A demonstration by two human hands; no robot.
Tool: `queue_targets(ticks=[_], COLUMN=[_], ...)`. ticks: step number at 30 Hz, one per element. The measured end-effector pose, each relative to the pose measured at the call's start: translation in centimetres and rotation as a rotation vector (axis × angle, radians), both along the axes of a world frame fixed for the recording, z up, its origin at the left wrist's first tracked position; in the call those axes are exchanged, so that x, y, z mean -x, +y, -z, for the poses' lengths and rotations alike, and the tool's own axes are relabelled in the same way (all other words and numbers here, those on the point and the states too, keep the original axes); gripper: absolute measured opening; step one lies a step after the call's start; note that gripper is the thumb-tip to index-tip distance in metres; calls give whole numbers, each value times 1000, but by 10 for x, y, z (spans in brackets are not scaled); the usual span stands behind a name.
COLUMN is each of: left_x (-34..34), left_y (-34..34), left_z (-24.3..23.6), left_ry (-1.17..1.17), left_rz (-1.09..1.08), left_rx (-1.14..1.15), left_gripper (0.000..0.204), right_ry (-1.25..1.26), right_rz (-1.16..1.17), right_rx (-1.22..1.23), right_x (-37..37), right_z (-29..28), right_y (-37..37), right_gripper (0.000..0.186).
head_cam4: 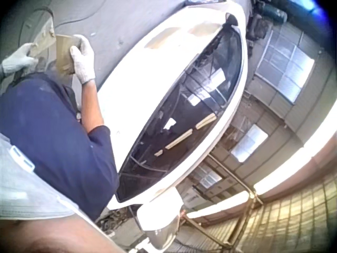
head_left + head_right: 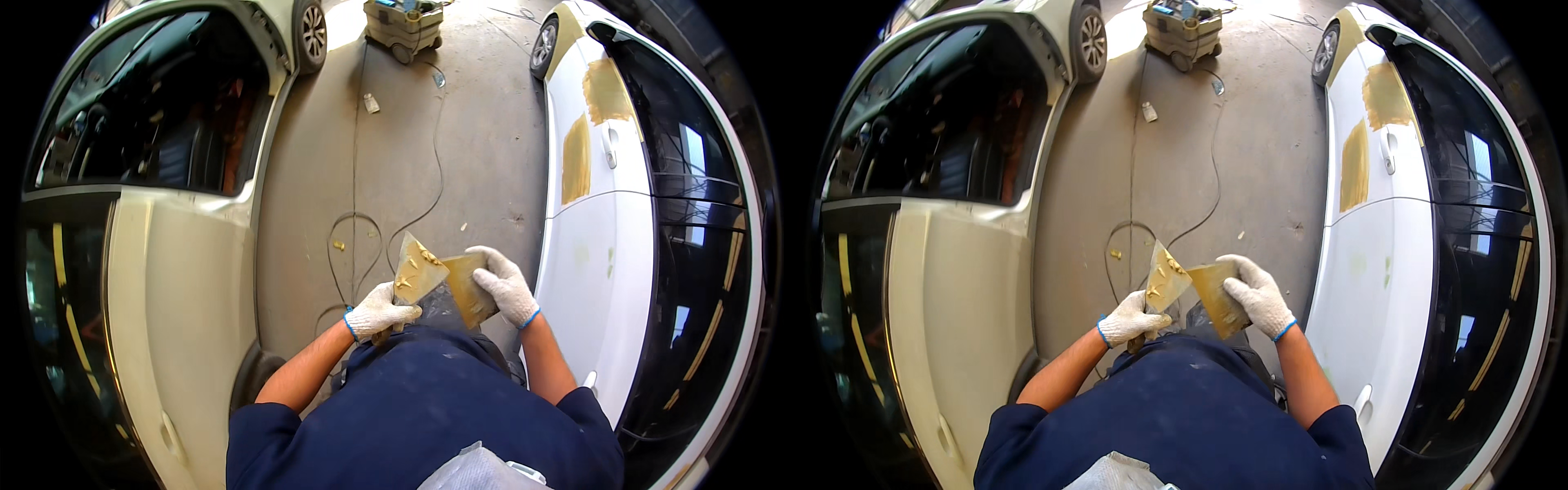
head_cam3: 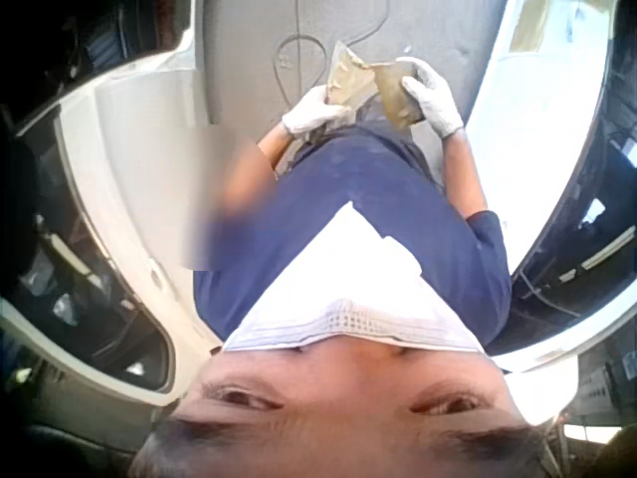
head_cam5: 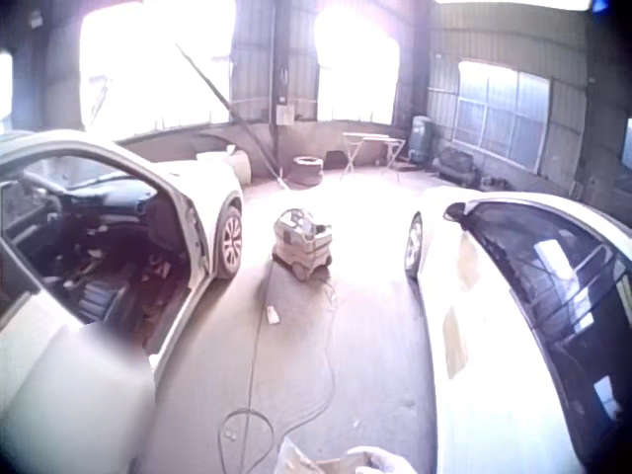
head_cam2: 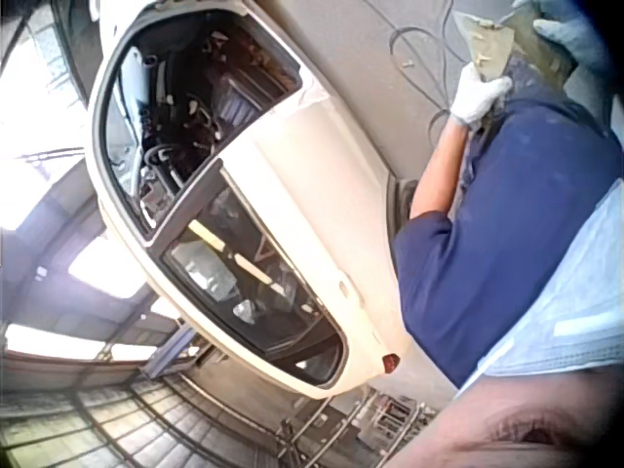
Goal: The person applies a beige body filler to the rear bumper of a white car using a metal spreader, smoothing the material across the surface. The person then walks to a tool cart, picks up a sanding tool, and returns to the car.
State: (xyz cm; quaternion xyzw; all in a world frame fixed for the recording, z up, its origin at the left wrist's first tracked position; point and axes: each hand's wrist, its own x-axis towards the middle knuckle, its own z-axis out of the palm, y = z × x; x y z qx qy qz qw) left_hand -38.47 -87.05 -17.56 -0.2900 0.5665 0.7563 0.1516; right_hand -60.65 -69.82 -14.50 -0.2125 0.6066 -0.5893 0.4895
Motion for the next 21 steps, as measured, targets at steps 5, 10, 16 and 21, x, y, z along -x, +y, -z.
queue_targets(ticks=[5, 10, 16, 21], left_x=[166, 309, 460, 542], left_y=[-124, -255, -392, -563], left_z=[-1, 16, -68, -25], left_ry=[83, 6, -30, 42], left_rz=[208, 8, 159, -335], left_rx=[95, 89, 77, -52], left_gripper=[31, 33, 36, 23], right_ry=[-78, -38, -501, 30], right_rz=[276, 141, 61, -78], right_rx=[120, 23, 1, -147], right_x=[140, 287, 412, 523], right_z=[18, 37, 19, 26], right_y=[-122, -245, -437, -581], right_gripper=[41, 40, 43, 36])
